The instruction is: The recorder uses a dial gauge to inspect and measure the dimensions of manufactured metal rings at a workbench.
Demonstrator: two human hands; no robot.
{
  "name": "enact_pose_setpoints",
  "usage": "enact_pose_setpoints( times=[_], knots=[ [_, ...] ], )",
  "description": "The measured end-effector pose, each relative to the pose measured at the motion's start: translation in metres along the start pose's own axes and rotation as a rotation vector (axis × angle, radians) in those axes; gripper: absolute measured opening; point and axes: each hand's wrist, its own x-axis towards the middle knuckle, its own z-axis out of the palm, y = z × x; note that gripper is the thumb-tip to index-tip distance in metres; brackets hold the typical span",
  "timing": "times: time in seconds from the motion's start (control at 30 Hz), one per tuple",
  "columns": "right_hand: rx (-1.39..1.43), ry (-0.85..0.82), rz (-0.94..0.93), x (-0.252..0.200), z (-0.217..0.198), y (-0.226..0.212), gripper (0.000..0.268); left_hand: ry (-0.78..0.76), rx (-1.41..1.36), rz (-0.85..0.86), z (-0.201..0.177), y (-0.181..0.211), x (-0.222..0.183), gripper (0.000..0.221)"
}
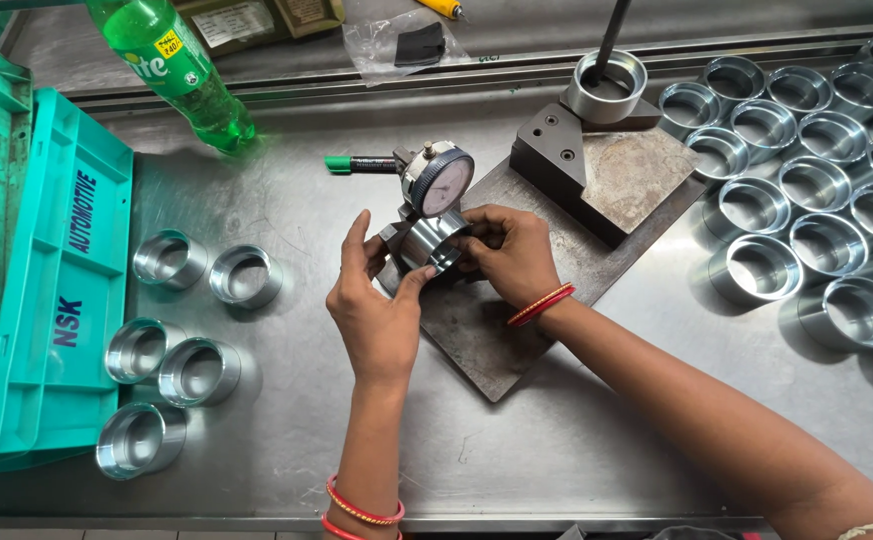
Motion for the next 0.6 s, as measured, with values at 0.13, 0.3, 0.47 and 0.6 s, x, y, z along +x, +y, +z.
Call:
enact_pose_setpoints(
  times=[0.13, 0.3, 0.47, 0.6],
  knots=[
    [-0.044, 0.006, 0.001, -0.0001, -0.0029, -0.003, 0.024, 0.006, 0.005, -0.014, 0.0023, 0.0031, 0.0017, 0.079],
    [-0.074, -0.011, 0.014, 0.0006, -0.0049, -0.0055, 0.021, 0.007, 0.03, -0.018, 0.0032, 0.0059, 0.0031, 0.079],
    [-0.031, -0.016, 0.007, 0.0025, -0.0065, 0.001, 0.021, 0.019, 0.032, -0.025, 0.0038, 0.006, 0.0037, 0.08],
    [-0.023, -0.019, 0.018, 0.0031, -0.0074, 0.0011, 0.021, 0.018, 0.026, -0.019, 0.0036, 0.0075, 0.0036, 0.08]
  ],
)
